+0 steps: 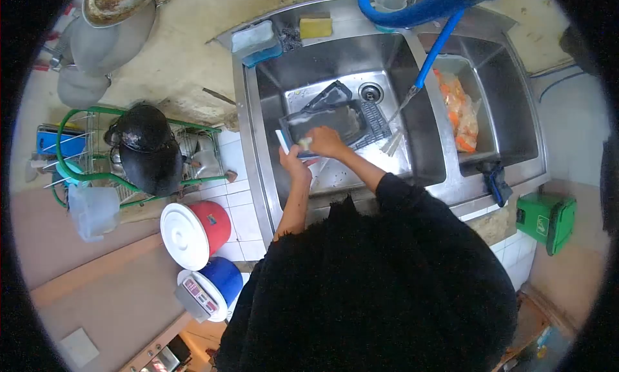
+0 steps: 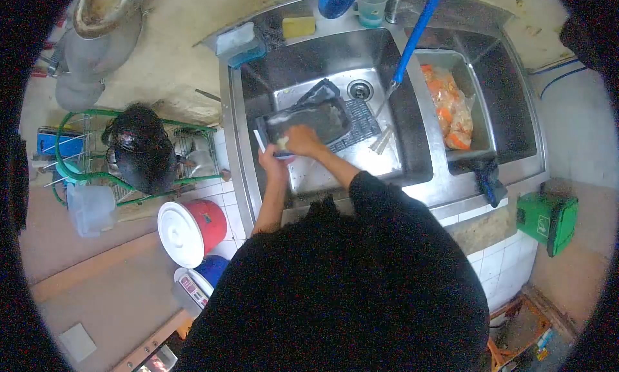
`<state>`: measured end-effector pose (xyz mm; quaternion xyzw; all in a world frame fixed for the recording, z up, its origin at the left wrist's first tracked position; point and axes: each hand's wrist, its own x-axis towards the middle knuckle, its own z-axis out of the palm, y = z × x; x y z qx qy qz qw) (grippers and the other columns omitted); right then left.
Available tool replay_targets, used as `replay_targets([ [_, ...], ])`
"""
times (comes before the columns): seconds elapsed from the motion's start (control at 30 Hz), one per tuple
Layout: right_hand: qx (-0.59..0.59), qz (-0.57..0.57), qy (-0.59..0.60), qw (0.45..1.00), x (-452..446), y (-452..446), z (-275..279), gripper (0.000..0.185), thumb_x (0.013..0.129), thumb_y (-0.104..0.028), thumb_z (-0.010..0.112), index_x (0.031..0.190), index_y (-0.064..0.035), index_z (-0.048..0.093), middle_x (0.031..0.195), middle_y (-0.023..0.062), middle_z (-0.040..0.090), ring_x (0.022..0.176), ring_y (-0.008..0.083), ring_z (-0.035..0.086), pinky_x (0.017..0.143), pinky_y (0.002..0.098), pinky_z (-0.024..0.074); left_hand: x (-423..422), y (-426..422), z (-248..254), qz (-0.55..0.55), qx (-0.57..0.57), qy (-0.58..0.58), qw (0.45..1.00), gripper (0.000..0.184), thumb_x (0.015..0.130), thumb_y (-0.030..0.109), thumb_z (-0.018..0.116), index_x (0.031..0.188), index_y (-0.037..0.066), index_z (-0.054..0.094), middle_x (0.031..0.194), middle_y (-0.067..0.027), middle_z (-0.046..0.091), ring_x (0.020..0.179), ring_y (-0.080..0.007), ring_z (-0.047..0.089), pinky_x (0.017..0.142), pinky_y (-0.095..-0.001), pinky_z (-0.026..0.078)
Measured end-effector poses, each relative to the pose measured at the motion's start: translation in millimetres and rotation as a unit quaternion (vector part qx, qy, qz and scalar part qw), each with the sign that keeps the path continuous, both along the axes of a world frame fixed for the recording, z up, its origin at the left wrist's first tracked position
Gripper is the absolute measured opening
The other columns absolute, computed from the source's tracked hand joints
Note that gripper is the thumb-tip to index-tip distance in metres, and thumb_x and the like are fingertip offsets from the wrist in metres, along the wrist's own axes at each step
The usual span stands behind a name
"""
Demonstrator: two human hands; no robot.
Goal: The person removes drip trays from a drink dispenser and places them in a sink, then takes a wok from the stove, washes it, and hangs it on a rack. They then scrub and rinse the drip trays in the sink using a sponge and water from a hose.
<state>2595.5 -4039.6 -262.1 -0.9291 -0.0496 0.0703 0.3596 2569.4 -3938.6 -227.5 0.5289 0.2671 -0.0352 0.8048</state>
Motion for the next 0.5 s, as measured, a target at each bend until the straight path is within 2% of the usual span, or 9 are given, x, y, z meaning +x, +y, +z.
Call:
replay_targets([
  [0.07, -0.133, 0.042, 0.021, 0.990, -5, -31, -6, 0.020, 0.058, -0.019, 0.051, 0.072, -0.0065, 0.060, 0.078, 0.0184, 0.057, 0.069, 0.0311, 0.056, 0.062, 0.0372, 0.0455, -1, 11, -12, -0.016, 0.018, -0.009, 1.000, 0.028, 0.059, 0.014, 0.048, 0.085, 0.007, 0.042, 0.071, -0.0042, 0.044, 0.057, -0.0181, 0.050, 0.033, -0.0301, 0.046],
  [0.17, -0.196, -0.029, 0.090, 0.976, -10, -67, -6, 0.020, 0.060, -0.016, 0.050, 0.074, -0.0051, 0.058, 0.074, 0.0185, 0.056, 0.071, 0.0302, 0.056, 0.061, 0.0377, 0.0451, 1, 17, -22, -0.037, 0.011, -0.025, 0.999, 0.029, 0.059, 0.015, 0.049, 0.086, 0.008, 0.042, 0.071, -0.0039, 0.045, 0.058, -0.0184, 0.050, 0.034, -0.0301, 0.046],
  [0.23, -0.155, -0.267, -0.108, 0.945, -5, -61, -19, 0.020, 0.062, -0.014, 0.049, 0.078, -0.0041, 0.057, 0.074, 0.0188, 0.056, 0.073, 0.0306, 0.056, 0.062, 0.0382, 0.0446, -5, 8, -14, -0.024, 0.000, 0.008, 1.000, 0.029, 0.060, 0.016, 0.049, 0.086, 0.008, 0.042, 0.073, -0.0041, 0.045, 0.059, -0.0186, 0.050, 0.033, -0.0293, 0.045],
  [0.27, -0.109, -0.280, -0.140, 0.943, 3, -55, -24, 0.023, 0.064, -0.013, 0.050, 0.084, -0.0024, 0.055, 0.076, 0.0192, 0.057, 0.070, 0.0322, 0.055, 0.064, 0.0392, 0.0442, -8, 5, -15, -0.025, 0.001, 0.010, 1.000, 0.029, 0.060, 0.016, 0.049, 0.086, 0.008, 0.042, 0.073, -0.0041, 0.045, 0.059, -0.0186, 0.050, 0.033, -0.0293, 0.045],
  [0.3, -0.109, -0.282, -0.140, 0.943, 8, -45, -27, 0.023, 0.064, -0.013, 0.050, 0.084, -0.0024, 0.055, 0.076, 0.0192, 0.057, 0.070, 0.0322, 0.055, 0.064, 0.0392, 0.0442, -8, 2, -15, -0.016, -0.002, 0.020, 1.000, 0.028, 0.060, 0.016, 0.049, 0.086, 0.008, 0.042, 0.074, -0.0043, 0.045, 0.061, -0.0190, 0.050, 0.034, -0.0299, 0.046],
  [0.37, 0.021, -0.245, -0.057, 0.968, 16, -24, -36, 0.019, 0.064, -0.010, 0.051, 0.081, -0.0032, 0.056, 0.076, 0.0185, 0.057, 0.071, 0.0313, 0.055, 0.067, 0.0391, 0.0427, -5, 3, -15, -0.011, -0.003, 0.031, 0.999, 0.027, 0.061, 0.016, 0.049, 0.085, 0.008, 0.041, 0.074, -0.0045, 0.045, 0.063, -0.0193, 0.050, 0.036, -0.0305, 0.046],
  [0.4, 0.021, -0.246, -0.058, 0.967, 15, -20, -33, 0.019, 0.064, -0.010, 0.051, 0.081, -0.0032, 0.056, 0.076, 0.0185, 0.057, 0.071, 0.0313, 0.055, 0.067, 0.0391, 0.0427, -1, 6, -16, -0.017, 0.004, 0.031, 0.999, 0.027, 0.061, 0.016, 0.048, 0.085, 0.008, 0.041, 0.076, -0.0049, 0.044, 0.065, -0.0197, 0.050, 0.037, -0.0315, 0.047],
  [0.47, 0.151, -0.080, -0.096, 0.981, 4, -9, -27, 0.017, 0.062, -0.005, 0.049, 0.076, -0.0058, 0.058, 0.073, 0.0164, 0.057, 0.070, 0.0307, 0.055, 0.067, 0.0386, 0.0421, -1, 11, -25, -0.019, 0.011, 0.035, 0.999, 0.027, 0.061, 0.016, 0.048, 0.086, 0.009, 0.040, 0.077, -0.0052, 0.044, 0.067, -0.0201, 0.050, 0.038, -0.0324, 0.047],
  [0.5, 0.151, -0.078, -0.095, 0.981, 4, -5, -22, 0.017, 0.062, -0.005, 0.049, 0.076, -0.0058, 0.058, 0.073, 0.0164, 0.057, 0.070, 0.0307, 0.055, 0.067, 0.0386, 0.0421, 2, 12, -31, -0.036, -0.009, 0.036, 0.999, 0.027, 0.061, 0.016, 0.048, 0.086, 0.008, 0.040, 0.078, -0.0056, 0.044, 0.069, -0.0204, 0.050, 0.039, -0.0329, 0.047],
])
